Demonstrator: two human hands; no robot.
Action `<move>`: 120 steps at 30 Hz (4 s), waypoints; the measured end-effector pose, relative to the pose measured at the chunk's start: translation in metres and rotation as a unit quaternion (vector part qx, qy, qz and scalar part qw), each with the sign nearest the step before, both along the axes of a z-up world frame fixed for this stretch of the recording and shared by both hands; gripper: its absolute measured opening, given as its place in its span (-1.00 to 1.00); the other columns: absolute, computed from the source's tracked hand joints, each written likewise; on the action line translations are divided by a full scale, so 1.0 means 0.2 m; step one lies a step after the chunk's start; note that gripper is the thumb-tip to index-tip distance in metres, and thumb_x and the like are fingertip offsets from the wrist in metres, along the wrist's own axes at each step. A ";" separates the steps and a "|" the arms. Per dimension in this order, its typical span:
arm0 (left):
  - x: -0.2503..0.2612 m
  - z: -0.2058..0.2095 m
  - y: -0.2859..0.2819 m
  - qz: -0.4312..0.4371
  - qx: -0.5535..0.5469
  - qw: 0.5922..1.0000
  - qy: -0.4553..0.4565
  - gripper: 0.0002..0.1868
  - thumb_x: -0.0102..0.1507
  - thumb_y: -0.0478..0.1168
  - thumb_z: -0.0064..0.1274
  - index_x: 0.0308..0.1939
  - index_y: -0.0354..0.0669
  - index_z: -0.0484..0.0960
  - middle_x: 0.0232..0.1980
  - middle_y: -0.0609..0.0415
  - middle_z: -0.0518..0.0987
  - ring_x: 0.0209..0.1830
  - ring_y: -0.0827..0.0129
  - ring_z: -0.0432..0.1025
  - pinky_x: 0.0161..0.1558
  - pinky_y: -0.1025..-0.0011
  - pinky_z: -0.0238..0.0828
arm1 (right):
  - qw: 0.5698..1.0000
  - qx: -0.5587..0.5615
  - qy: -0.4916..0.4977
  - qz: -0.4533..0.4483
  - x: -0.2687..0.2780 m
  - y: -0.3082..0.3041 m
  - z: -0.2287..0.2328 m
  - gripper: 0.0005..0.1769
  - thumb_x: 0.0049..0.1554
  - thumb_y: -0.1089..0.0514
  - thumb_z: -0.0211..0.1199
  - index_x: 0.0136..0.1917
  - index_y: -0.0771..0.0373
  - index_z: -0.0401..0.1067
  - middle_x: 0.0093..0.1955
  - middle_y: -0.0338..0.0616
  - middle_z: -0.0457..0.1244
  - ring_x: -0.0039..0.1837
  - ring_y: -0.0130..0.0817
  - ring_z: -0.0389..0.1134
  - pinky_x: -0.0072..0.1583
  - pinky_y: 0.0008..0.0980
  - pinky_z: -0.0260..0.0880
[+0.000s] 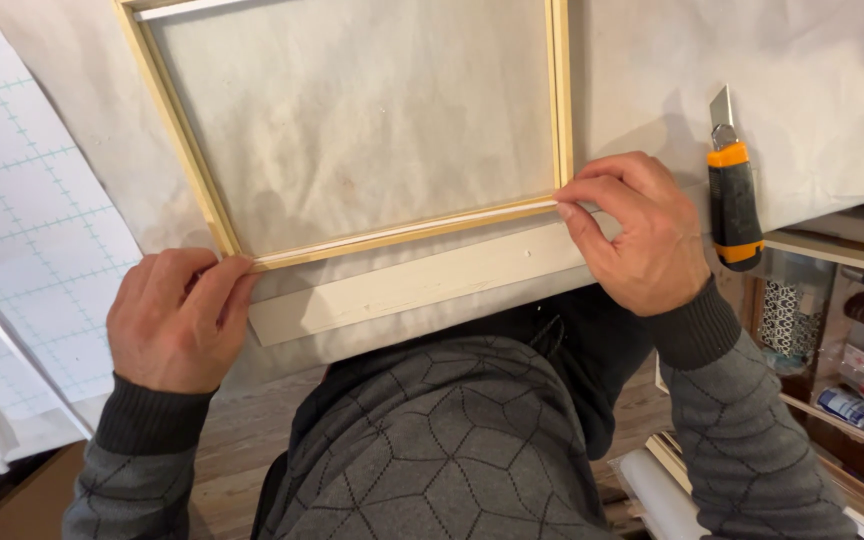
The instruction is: Installing spacers into a picture frame to prepare for artwork mounting.
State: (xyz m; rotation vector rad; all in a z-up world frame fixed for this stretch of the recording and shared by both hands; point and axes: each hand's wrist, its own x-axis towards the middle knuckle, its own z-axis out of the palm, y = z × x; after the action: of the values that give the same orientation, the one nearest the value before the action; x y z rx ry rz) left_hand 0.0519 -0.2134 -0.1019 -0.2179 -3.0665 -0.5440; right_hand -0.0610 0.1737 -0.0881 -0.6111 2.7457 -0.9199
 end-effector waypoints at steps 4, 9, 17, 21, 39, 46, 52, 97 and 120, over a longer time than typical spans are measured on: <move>-0.01 0.00 0.00 0.001 0.000 1.000 0.008 -0.81 0.23 -0.29 0.41 -0.13 -0.13 0.72 -0.18 0.12 0.50 -0.21 0.22 0.42 -0.17 0.29 0.35 | 1.000 0.015 0.009 0.002 0.00 -0.01 -0.01 -0.87 0.18 0.29 0.39 0.03 0.27 0.57 0.06 -0.08 0.32 0.13 -0.14 0.38 0.13 -0.26 0.41; -0.01 0.01 0.02 0.013 0.026 1.000 0.013 -0.82 0.22 -0.33 0.40 -0.14 -0.16 0.71 -0.19 0.09 0.51 -0.21 0.20 0.43 -0.19 0.28 0.37 | 1.000 0.015 0.004 0.007 0.01 0.00 0.00 -0.87 0.20 0.29 0.36 0.06 0.25 0.57 0.07 -0.07 0.31 0.13 -0.15 0.38 0.14 -0.26 0.41; -0.01 0.03 0.02 0.042 0.064 0.997 0.008 -0.66 0.17 -0.31 0.42 -0.02 -0.24 0.67 -0.16 0.03 0.55 -0.22 0.19 0.46 -0.22 0.30 0.41 | 0.998 0.038 0.045 0.013 0.04 0.02 -0.04 -0.89 0.24 0.32 0.35 0.06 0.24 0.57 0.08 -0.11 0.31 0.14 -0.18 0.38 0.15 -0.29 0.40; -0.02 0.02 0.03 0.050 0.083 0.995 0.012 -0.62 0.17 -0.26 0.45 -0.01 -0.26 0.66 -0.15 0.00 0.56 -0.23 0.20 0.47 -0.25 0.32 0.41 | 0.997 0.052 0.056 0.004 0.05 0.03 -0.05 -0.90 0.26 0.33 0.38 0.07 0.23 0.58 0.09 -0.13 0.31 0.13 -0.20 0.38 0.13 -0.32 0.40; -0.33 0.22 0.87 -0.217 0.211 0.948 0.102 -0.74 0.41 -0.28 0.14 0.17 -0.24 0.62 0.06 0.08 0.54 -0.07 0.36 0.48 -0.05 0.33 0.52 | 0.976 -0.002 0.153 -0.153 0.25 0.23 0.16 -0.66 0.37 0.25 0.46 0.31 0.30 0.38 0.28 -0.01 0.31 0.30 -0.07 0.35 0.32 -0.22 0.43; -0.16 0.10 0.79 -0.183 0.101 0.978 0.012 -0.73 0.29 -0.35 0.11 0.08 -0.16 0.67 -0.12 0.13 0.49 -0.24 0.41 0.46 -0.35 0.41 0.42 | 0.961 0.163 0.092 -0.204 0.27 0.46 -0.09 -0.29 0.22 0.16 0.50 0.52 0.40 0.28 0.42 0.18 0.15 0.36 0.17 0.18 0.32 0.05 0.27; -0.13 0.09 0.78 -0.180 0.000 0.984 -0.012 -0.56 0.26 -0.36 0.05 0.20 0.07 0.65 -0.20 0.18 0.40 -0.28 0.39 0.37 -0.31 0.40 0.40 | 0.958 0.041 0.082 -0.270 0.38 0.40 -0.01 -0.53 0.39 0.33 0.14 0.51 0.44 0.16 0.29 0.17 0.15 0.10 -0.18 0.32 0.07 -0.26 0.42; -0.15 0.06 0.78 -0.175 0.013 0.982 -0.073 -0.40 0.17 -0.35 0.05 0.30 0.16 0.62 -0.21 0.19 0.39 -0.25 0.35 0.37 -0.32 0.38 0.43 | 0.978 -0.063 -0.081 -0.184 0.79 -0.10 -0.05 -0.44 0.23 0.26 0.23 0.48 0.19 0.26 0.07 0.06 0.27 -0.02 0.04 0.38 -0.06 -0.15 0.46; -0.17 0.06 0.78 -0.192 -0.003 0.978 -0.087 -0.41 0.17 -0.32 0.04 0.30 0.16 0.60 -0.21 0.16 0.40 -0.26 0.31 0.37 -0.38 0.36 0.42 | 0.983 0.029 -0.075 -0.168 0.79 -0.13 -0.04 -0.39 0.22 0.24 0.27 0.51 0.03 0.26 -0.02 -0.04 0.26 -0.15 -0.08 0.37 -0.16 -0.19 0.46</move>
State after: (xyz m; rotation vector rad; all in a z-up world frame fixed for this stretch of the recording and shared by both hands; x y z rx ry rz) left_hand 0.0184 -0.0566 -0.0901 -0.8163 -3.2048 -0.5941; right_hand 0.0969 0.1481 -0.0951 -0.0616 2.7708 -0.9043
